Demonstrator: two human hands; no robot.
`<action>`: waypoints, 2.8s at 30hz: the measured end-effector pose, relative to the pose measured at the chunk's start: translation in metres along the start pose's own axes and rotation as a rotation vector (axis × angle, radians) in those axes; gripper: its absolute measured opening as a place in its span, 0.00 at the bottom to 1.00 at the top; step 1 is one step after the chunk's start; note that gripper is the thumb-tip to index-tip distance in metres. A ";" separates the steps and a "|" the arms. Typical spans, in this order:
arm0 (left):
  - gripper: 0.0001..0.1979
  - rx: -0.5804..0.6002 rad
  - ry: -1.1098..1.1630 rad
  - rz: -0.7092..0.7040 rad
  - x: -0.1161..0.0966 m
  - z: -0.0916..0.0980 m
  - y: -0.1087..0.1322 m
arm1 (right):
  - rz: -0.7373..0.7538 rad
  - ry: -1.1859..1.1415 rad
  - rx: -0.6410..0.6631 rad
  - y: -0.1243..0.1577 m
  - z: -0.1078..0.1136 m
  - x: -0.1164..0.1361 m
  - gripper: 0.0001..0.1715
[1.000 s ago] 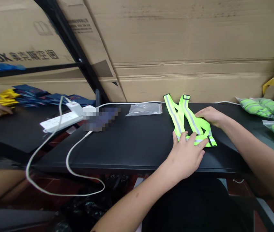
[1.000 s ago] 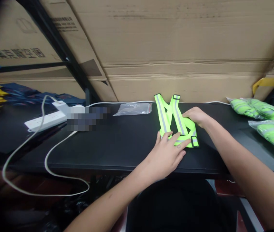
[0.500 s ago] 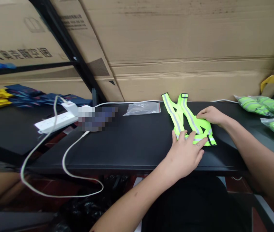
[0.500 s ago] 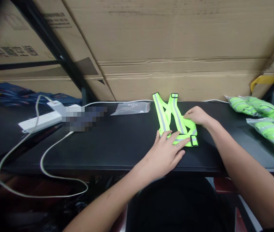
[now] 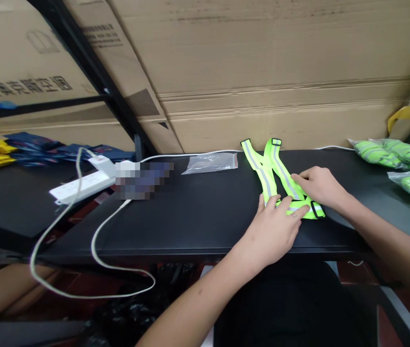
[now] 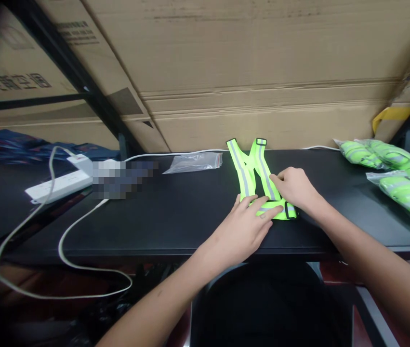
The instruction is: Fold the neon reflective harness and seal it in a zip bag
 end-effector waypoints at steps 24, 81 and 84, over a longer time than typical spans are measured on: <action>0.21 0.004 0.137 -0.049 0.002 0.001 0.001 | 0.257 -0.057 0.034 0.099 0.010 -0.008 0.27; 0.12 -0.314 0.260 -0.090 0.022 0.023 0.062 | 0.616 0.040 0.241 0.147 0.012 0.012 0.14; 0.14 -0.208 0.347 0.023 0.038 0.019 0.045 | 0.390 0.008 0.312 0.115 0.019 0.014 0.17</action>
Point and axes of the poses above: each hand's wrist, its own y-axis away from the middle knuckle, its own z-axis out of the back of the hand, x = y × z, the point moved 6 cm from there along -y, towards the middle knuckle, and after that the axes turned 15 degrees about -y, right-handed, at the moved point
